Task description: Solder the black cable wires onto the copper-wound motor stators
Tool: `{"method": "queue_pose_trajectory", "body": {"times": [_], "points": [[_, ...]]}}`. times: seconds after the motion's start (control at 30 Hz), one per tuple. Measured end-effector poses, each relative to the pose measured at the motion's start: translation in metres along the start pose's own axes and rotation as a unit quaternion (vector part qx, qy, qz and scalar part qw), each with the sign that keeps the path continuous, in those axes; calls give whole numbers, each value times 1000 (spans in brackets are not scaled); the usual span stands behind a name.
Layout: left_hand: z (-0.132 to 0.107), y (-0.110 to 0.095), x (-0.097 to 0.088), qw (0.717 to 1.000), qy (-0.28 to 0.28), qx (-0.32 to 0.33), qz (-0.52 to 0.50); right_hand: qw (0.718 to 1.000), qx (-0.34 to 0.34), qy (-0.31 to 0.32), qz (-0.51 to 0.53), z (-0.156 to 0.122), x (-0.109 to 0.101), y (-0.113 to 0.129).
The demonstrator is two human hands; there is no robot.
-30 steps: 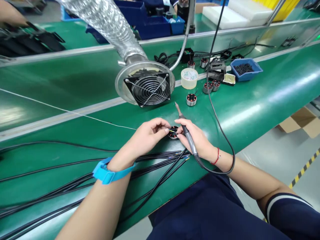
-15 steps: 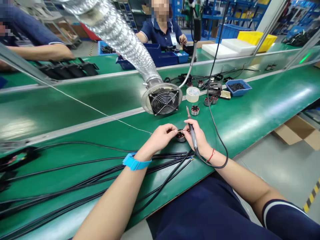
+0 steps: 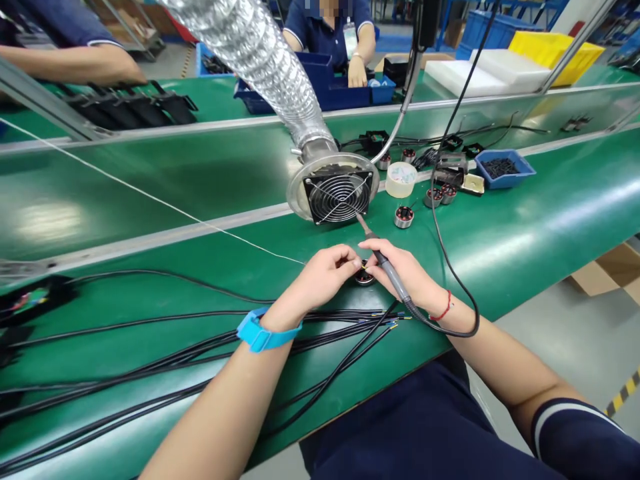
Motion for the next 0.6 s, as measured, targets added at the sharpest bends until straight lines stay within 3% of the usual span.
{"method": "queue_pose_trajectory", "body": {"times": [0.13, 0.37, 0.6], "points": [[-2, 1, -3, 1000, -9, -14, 15, 999, -11, -33, 41, 3, 7, 1], [-7, -2, -7, 999, -25, -26, 25, 998, -4, -56, 22, -2, 15, -8], [-6, -2, -10, 999, 0, -32, -4, 994, 10, -80, 74, -1, 19, -10]]}}
Point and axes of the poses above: each hand's wrist, its own z-axis towards the middle knuckle, its own x-axis out of the palm, y = z × x, the point moved 1 cm from there along z, towards the middle knuckle, and after that the axes turned 15 degrees about y, right-handed, at the moved point
